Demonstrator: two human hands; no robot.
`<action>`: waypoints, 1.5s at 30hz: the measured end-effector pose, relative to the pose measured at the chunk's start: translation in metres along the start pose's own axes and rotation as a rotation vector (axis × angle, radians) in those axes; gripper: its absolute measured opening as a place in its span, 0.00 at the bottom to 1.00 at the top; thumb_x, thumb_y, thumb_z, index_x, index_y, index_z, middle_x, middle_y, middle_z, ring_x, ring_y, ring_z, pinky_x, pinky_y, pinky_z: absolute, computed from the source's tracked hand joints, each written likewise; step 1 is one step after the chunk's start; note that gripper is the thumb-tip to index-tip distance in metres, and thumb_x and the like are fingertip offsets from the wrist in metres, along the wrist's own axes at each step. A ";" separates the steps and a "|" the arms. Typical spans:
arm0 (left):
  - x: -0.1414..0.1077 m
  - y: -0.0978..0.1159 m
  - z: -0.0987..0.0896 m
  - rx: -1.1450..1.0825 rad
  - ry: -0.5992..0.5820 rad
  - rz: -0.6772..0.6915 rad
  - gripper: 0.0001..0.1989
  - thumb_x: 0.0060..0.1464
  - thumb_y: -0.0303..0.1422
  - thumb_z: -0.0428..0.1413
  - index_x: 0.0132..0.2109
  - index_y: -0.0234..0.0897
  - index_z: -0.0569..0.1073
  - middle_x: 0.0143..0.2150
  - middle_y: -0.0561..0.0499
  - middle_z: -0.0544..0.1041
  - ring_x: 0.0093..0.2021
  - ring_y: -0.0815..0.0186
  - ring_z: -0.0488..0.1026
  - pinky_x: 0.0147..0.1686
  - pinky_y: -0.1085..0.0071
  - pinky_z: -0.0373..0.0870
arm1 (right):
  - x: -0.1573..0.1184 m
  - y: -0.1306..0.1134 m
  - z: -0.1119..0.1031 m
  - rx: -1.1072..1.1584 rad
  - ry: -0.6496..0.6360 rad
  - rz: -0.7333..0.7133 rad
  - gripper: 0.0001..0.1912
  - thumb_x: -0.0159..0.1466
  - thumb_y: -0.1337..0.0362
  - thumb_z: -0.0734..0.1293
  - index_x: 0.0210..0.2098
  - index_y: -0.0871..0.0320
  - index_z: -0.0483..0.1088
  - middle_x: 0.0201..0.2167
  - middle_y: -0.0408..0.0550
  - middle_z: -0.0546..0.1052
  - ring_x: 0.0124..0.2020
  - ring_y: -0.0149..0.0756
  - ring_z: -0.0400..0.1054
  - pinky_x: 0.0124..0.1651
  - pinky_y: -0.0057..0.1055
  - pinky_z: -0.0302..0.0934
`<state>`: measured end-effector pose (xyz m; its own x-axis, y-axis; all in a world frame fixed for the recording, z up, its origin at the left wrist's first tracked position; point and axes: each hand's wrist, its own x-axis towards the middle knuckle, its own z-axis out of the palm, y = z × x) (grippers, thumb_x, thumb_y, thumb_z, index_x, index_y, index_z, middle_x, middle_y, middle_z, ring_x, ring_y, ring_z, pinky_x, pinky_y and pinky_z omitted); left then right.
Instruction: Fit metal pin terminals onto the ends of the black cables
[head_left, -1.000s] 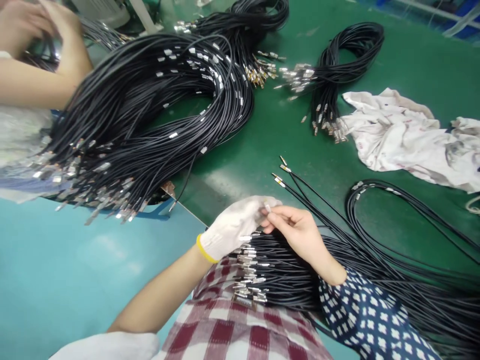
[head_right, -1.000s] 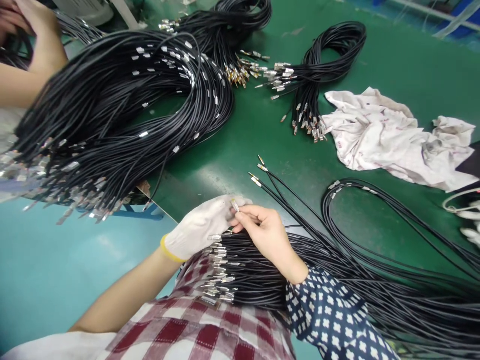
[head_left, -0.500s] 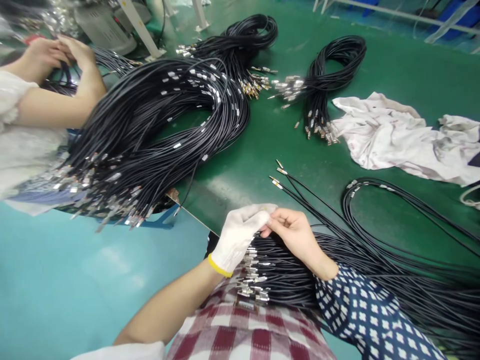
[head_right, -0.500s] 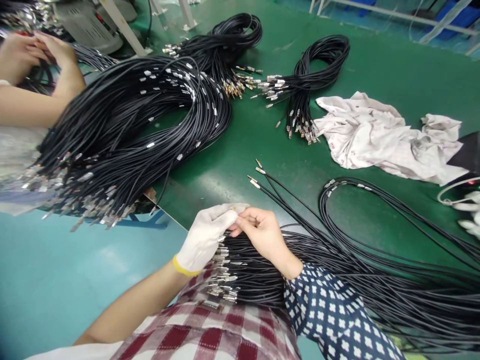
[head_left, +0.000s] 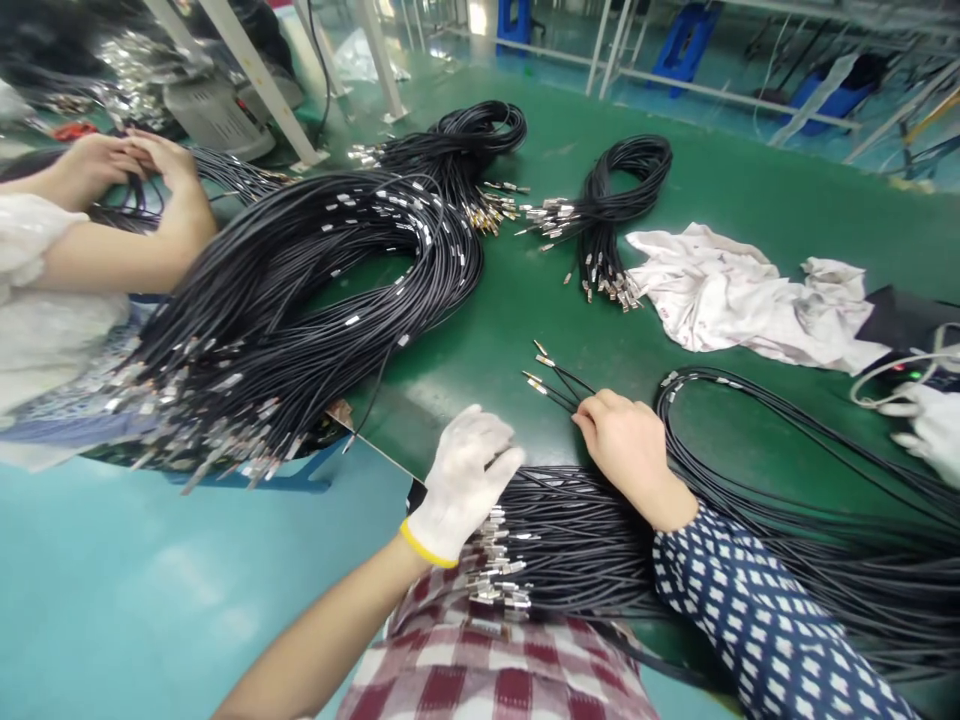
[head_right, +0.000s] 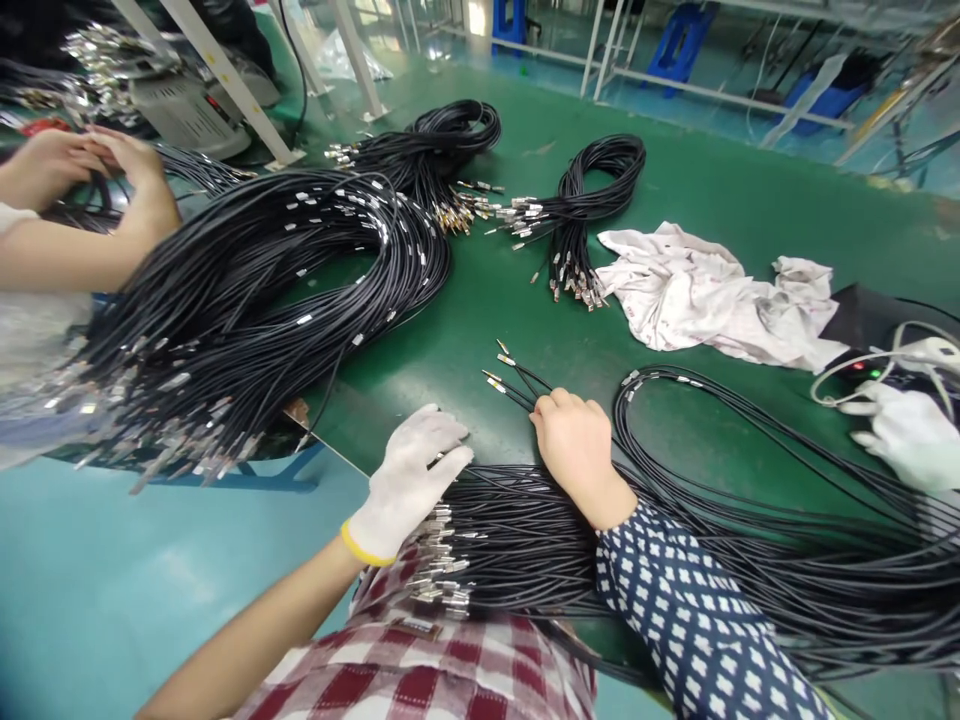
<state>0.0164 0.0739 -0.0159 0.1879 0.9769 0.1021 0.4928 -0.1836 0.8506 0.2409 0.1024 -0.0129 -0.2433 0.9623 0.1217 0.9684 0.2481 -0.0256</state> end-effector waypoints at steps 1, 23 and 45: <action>0.002 -0.003 0.000 0.080 0.003 0.053 0.10 0.57 0.31 0.58 0.28 0.40 0.78 0.38 0.49 0.81 0.43 0.58 0.76 0.68 0.55 0.52 | -0.002 -0.002 0.001 0.003 0.003 -0.023 0.10 0.69 0.65 0.66 0.32 0.60 0.74 0.32 0.51 0.78 0.32 0.41 0.70 0.34 0.37 0.50; 0.009 -0.008 -0.006 -0.260 -0.032 -0.077 0.12 0.64 0.34 0.48 0.35 0.38 0.72 0.40 0.50 0.74 0.49 0.62 0.72 0.51 0.69 0.65 | -0.001 -0.056 -0.005 1.092 -0.284 0.012 0.13 0.70 0.61 0.62 0.31 0.56 0.73 0.25 0.43 0.77 0.27 0.35 0.72 0.33 0.30 0.63; 0.023 -0.017 -0.019 -0.263 -0.336 -0.051 0.13 0.65 0.34 0.48 0.33 0.37 0.71 0.35 0.52 0.73 0.38 0.66 0.69 0.43 0.69 0.64 | -0.001 -0.062 0.002 1.127 -0.226 -0.044 0.15 0.70 0.64 0.60 0.27 0.57 0.66 0.22 0.41 0.68 0.25 0.32 0.62 0.31 0.29 0.54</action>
<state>-0.0037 0.1016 -0.0180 0.4563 0.8862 -0.0806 0.2837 -0.0591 0.9571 0.1812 0.0866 -0.0136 -0.3901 0.9201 -0.0339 0.3877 0.1308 -0.9125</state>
